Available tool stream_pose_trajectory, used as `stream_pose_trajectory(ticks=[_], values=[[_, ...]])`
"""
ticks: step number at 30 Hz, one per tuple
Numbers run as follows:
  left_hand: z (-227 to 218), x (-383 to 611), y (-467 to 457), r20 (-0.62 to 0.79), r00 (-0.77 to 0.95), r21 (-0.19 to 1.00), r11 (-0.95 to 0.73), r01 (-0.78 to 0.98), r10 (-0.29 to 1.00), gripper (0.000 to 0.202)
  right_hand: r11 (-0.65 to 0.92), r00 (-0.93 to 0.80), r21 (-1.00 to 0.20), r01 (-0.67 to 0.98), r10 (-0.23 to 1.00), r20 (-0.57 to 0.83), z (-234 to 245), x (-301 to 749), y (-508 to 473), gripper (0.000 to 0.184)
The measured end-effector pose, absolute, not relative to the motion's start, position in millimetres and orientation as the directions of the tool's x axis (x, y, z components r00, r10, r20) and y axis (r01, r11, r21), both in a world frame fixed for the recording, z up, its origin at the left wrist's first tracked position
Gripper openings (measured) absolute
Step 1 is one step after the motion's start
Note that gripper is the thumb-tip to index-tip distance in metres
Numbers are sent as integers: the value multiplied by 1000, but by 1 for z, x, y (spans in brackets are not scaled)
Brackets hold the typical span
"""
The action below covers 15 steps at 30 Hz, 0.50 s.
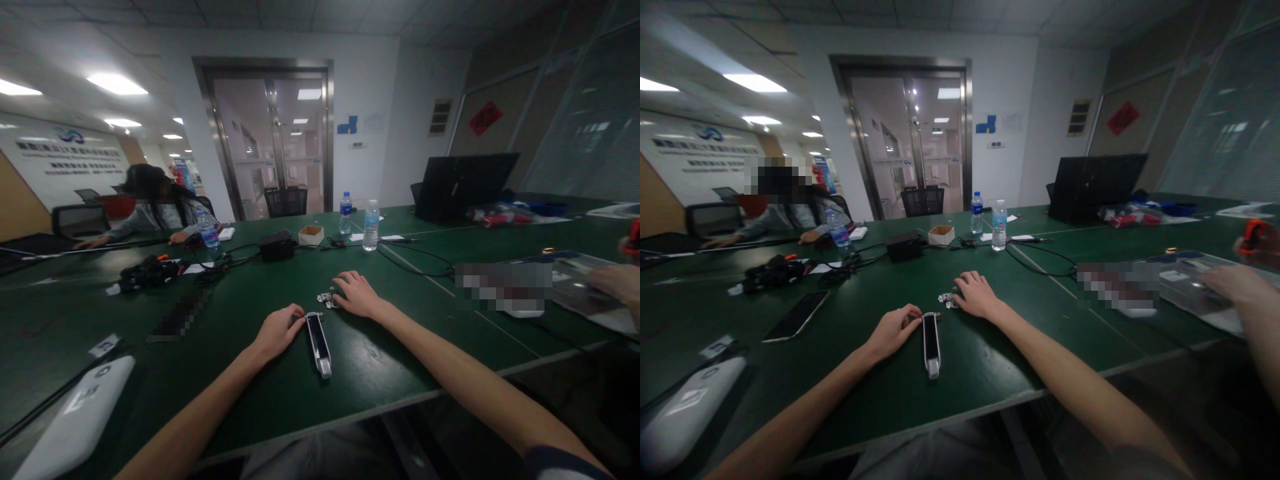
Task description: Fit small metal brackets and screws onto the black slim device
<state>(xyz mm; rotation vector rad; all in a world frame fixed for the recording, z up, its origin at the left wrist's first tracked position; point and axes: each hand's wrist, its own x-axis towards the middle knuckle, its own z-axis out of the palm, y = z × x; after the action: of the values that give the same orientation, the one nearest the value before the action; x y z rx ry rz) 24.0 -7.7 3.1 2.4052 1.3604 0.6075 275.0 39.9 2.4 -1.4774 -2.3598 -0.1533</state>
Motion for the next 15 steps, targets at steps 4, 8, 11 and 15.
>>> stream_pose_trajectory(ticks=[4, 8, 11, 15], values=[[5, 24, -9, 188, 453, 467, -485, 739, 871, 26, 376, -350, -114, 920, 915, 200, -4, 280, 46, 48], [5, 24, -9, 183, 454, 475, -482, 736, 872, 26, 366, -341, -126, 922, 922, 185, -4, 281, 46, 53], [3, 24, -8, 188, 453, 469, -485, 738, 871, 25, 326, -297, -121, 937, 931, 213, -4, 282, 46, 59], [2, 23, -7, 198, 461, 476, -496, 726, 865, 24, 293, -278, -126, 948, 952, 125, -4, 284, 48, 63]])
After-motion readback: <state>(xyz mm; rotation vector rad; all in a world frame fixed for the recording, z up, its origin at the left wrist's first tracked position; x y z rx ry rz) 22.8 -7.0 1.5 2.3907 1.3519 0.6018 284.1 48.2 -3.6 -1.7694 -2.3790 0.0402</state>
